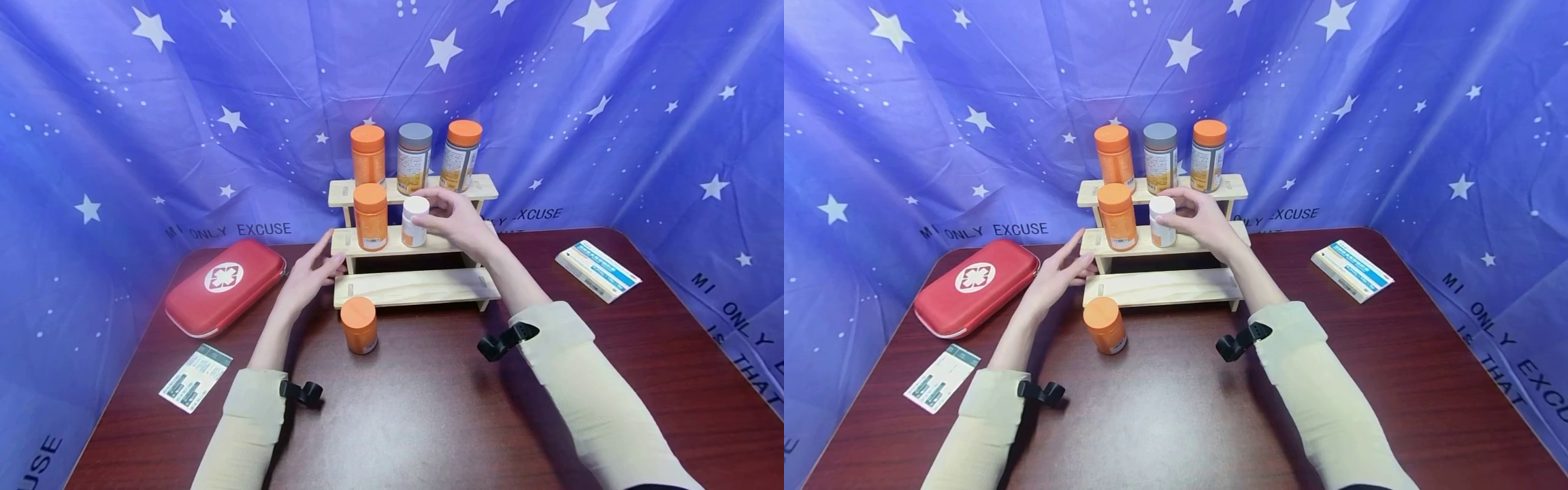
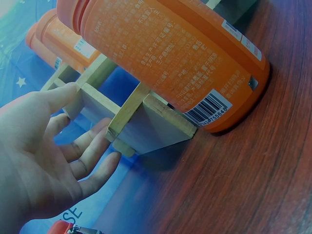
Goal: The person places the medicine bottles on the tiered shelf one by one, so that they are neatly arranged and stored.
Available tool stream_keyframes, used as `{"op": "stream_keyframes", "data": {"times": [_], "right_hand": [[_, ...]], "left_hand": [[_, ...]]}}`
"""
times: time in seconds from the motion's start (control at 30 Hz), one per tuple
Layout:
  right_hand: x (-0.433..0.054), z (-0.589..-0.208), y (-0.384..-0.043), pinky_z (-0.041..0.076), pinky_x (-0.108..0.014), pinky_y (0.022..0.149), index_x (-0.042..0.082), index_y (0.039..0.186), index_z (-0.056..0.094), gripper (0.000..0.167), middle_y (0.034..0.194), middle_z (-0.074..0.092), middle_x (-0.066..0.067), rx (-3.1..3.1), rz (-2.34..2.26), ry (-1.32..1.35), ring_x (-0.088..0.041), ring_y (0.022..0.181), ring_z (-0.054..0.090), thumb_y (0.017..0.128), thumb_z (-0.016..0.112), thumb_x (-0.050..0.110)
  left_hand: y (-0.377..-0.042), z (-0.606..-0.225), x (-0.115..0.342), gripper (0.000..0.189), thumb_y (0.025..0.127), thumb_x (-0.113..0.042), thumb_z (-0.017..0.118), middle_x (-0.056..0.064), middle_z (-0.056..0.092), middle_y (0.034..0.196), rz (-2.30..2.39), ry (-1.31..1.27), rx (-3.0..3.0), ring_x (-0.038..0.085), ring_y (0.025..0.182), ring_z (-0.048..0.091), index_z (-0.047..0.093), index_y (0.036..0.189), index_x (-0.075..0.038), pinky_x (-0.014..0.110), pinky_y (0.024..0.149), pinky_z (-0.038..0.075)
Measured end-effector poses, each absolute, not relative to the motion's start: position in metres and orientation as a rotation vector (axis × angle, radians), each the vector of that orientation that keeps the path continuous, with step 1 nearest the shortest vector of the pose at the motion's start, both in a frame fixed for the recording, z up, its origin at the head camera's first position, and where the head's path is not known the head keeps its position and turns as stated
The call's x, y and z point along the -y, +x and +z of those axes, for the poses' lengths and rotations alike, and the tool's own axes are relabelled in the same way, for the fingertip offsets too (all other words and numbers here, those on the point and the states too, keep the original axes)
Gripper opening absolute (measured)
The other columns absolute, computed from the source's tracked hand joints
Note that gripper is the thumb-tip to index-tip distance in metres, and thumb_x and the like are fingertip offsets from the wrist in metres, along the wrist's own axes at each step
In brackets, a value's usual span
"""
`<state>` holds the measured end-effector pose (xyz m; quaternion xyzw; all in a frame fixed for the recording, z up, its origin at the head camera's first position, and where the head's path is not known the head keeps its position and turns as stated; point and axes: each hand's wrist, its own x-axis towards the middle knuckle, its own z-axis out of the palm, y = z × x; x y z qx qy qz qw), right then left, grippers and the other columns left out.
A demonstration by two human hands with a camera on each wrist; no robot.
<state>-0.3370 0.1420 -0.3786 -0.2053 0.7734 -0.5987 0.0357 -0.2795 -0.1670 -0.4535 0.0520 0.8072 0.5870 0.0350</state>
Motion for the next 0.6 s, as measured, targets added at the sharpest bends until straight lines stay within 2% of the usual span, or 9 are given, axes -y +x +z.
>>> {"op": "stream_keyframes", "data": {"times": [0.33, 0.47, 0.6], "right_hand": [[-0.1429, -0.3793, -0.3361, 0.054, -0.024, 0.084, 0.018, 0.142, 0.062, 0.051, 0.124, 0.070, -0.004, -2.421, -1.783, -0.633, -0.014, 0.100, 0.065, 0.093, 0.077, 0.015], [-0.1444, -0.3809, -0.3341, 0.054, -0.023, 0.088, 0.022, 0.145, 0.059, 0.056, 0.126, 0.067, -0.005, -2.403, -1.796, -0.616, -0.015, 0.105, 0.064, 0.093, 0.077, 0.018], [-0.1471, -0.3822, -0.3294, 0.057, -0.025, 0.093, 0.020, 0.146, 0.058, 0.054, 0.131, 0.066, -0.008, -2.357, -1.847, -0.574, -0.015, 0.112, 0.066, 0.095, 0.075, 0.018]], "left_hand": [[-0.2789, -0.4535, 0.1669, 0.066, 0.104, -0.043, 0.059, 0.028, 0.071, 0.120, 1.797, 0.174, -2.489, 0.029, 0.105, 0.072, 0.026, 0.162, -0.043, 0.052, 0.101, 0.058], [-0.2792, -0.4533, 0.1671, 0.066, 0.104, -0.043, 0.059, 0.028, 0.071, 0.119, 1.797, 0.176, -2.492, 0.029, 0.105, 0.072, 0.026, 0.162, -0.042, 0.052, 0.101, 0.058], [-0.2789, -0.4528, 0.1668, 0.066, 0.104, -0.043, 0.059, 0.028, 0.072, 0.118, 1.797, 0.173, -2.490, 0.028, 0.105, 0.072, 0.026, 0.162, -0.043, 0.053, 0.101, 0.057]]}}
